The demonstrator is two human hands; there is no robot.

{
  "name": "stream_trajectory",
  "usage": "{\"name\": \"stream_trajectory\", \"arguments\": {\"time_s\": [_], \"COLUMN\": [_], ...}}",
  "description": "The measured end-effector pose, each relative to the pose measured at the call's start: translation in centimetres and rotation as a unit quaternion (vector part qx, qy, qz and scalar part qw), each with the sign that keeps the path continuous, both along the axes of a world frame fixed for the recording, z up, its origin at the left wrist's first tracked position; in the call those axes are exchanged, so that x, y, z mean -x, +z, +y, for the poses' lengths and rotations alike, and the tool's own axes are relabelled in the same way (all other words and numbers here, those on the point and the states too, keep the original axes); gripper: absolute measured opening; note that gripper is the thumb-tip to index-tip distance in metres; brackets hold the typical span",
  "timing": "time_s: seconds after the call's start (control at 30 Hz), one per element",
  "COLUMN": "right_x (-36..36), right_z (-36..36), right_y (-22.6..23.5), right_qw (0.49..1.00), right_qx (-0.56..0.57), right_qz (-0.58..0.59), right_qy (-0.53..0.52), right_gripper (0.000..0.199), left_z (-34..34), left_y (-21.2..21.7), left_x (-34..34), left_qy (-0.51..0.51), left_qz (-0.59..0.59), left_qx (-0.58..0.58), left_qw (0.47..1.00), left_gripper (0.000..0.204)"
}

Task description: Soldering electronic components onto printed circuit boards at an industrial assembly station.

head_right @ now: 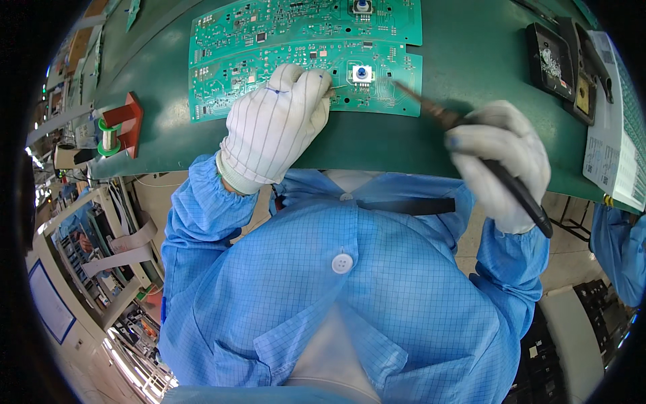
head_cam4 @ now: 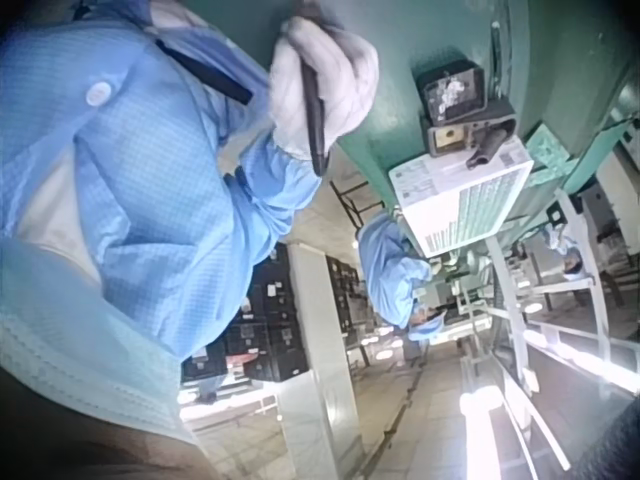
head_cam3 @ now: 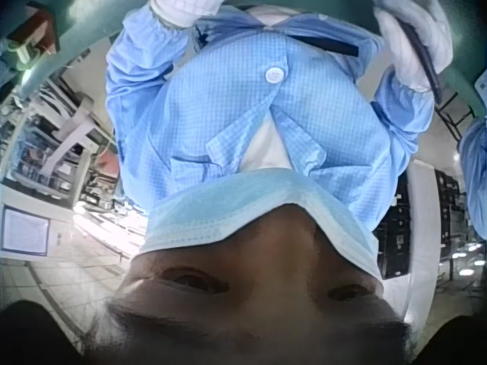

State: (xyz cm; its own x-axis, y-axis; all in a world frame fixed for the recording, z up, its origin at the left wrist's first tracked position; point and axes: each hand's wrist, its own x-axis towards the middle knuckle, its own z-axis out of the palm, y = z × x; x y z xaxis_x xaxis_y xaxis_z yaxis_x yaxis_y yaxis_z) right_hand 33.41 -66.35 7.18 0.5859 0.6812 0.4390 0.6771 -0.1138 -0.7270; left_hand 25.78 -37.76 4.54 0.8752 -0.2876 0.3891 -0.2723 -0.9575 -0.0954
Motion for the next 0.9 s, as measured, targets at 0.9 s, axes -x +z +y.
{"name": "stream_trajectory", "arguments": {"time_s": [0.9], "right_x": [-0.8], "right_z": [1.1], "right_y": [-0.2], "right_qw": [0.998], "right_qx": [0.009], "right_qz": [0.062], "right_qy": [0.01], "right_gripper": [0.02], "left_z": [0.0], "left_y": [-1.1], "left_x": [-0.2], "left_qy": [-0.01], "left_qz": [-0.013], "left_qx": [0.062], "left_qw": [0.998], "left_gripper": [0.014]}}
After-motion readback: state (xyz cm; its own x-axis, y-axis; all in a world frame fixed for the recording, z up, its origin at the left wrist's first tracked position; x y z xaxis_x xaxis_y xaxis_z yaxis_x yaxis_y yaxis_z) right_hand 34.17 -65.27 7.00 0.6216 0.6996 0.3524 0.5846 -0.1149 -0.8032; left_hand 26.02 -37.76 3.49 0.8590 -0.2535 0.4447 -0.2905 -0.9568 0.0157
